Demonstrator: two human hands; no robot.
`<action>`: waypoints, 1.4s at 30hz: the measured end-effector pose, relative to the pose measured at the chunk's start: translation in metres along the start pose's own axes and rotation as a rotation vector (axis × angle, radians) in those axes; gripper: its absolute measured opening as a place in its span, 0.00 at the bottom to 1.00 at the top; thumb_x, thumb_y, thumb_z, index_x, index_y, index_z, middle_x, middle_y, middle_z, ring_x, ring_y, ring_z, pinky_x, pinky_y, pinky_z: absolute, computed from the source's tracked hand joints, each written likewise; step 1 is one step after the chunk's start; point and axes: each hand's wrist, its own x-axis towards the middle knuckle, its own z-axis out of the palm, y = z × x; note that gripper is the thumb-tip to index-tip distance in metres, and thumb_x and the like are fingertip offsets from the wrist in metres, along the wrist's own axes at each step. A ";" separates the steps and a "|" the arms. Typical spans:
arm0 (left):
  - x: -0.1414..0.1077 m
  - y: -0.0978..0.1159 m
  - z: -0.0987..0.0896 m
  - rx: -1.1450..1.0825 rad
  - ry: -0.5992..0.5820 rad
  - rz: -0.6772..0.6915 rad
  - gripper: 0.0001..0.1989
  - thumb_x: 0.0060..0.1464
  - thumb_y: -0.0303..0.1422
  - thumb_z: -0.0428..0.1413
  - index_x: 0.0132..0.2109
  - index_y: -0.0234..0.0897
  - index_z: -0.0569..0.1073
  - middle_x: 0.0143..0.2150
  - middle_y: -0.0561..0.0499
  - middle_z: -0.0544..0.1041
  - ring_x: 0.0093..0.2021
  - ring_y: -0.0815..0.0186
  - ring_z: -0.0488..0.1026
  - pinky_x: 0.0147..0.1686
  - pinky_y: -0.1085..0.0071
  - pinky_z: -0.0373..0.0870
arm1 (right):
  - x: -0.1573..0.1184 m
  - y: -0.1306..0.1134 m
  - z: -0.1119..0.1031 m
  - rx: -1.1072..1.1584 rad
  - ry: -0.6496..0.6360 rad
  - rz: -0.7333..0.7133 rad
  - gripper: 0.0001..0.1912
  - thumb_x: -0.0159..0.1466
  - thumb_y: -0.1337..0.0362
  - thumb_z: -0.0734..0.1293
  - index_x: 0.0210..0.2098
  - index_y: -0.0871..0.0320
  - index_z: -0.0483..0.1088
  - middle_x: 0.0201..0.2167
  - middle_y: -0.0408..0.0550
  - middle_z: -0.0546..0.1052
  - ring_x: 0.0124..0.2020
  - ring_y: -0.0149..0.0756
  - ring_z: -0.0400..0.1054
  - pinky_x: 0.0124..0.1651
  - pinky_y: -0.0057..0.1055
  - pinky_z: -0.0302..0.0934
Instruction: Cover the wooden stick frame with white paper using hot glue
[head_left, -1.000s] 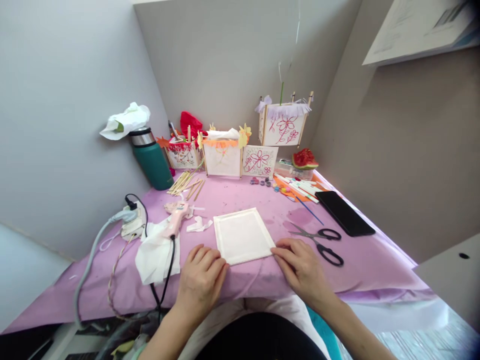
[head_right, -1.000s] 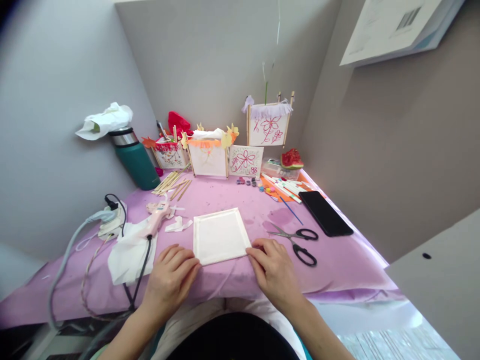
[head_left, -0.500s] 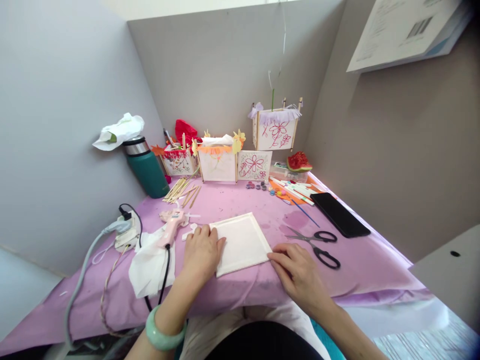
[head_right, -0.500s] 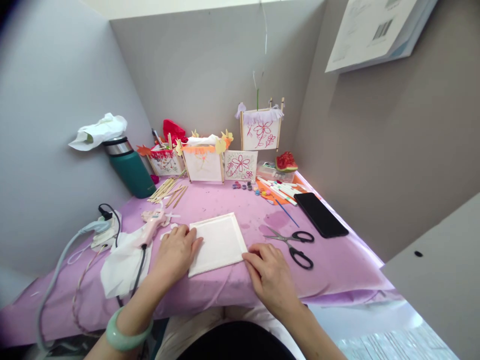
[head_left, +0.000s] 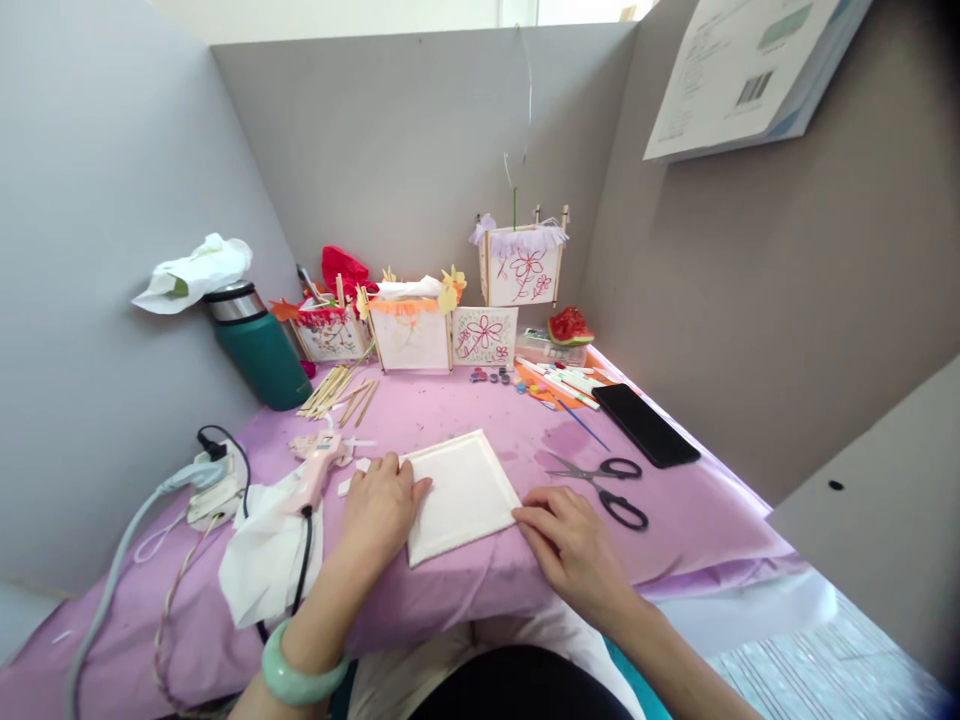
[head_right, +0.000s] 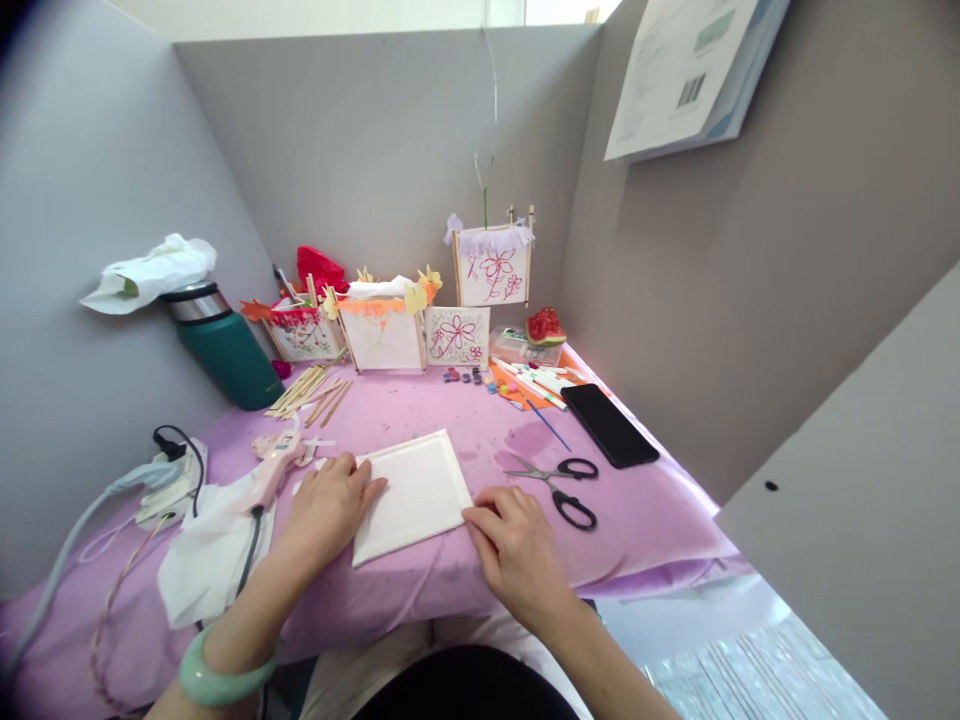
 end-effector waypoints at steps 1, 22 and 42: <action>0.001 0.000 0.000 0.002 0.001 0.000 0.16 0.63 0.39 0.46 0.42 0.35 0.74 0.40 0.43 0.73 0.43 0.54 0.71 0.40 0.61 0.64 | 0.000 0.000 0.000 0.003 0.002 0.001 0.11 0.65 0.70 0.61 0.41 0.54 0.74 0.39 0.50 0.73 0.40 0.40 0.65 0.43 0.41 0.61; -0.041 0.045 -0.007 -0.190 0.290 0.413 0.08 0.56 0.21 0.49 0.34 0.36 0.70 0.31 0.48 0.72 0.32 0.58 0.69 0.33 0.62 0.66 | 0.001 0.001 -0.006 0.160 0.000 0.114 0.13 0.64 0.66 0.63 0.48 0.54 0.68 0.41 0.50 0.75 0.42 0.42 0.69 0.45 0.42 0.64; 0.070 0.009 0.004 -1.641 0.317 -0.543 0.15 0.59 0.41 0.50 0.42 0.32 0.71 0.34 0.51 0.76 0.31 0.68 0.73 0.31 0.71 0.70 | 0.112 0.038 0.026 0.586 0.154 0.533 0.25 0.68 0.50 0.51 0.44 0.61 0.71 0.33 0.52 0.78 0.28 0.37 0.72 0.27 0.32 0.65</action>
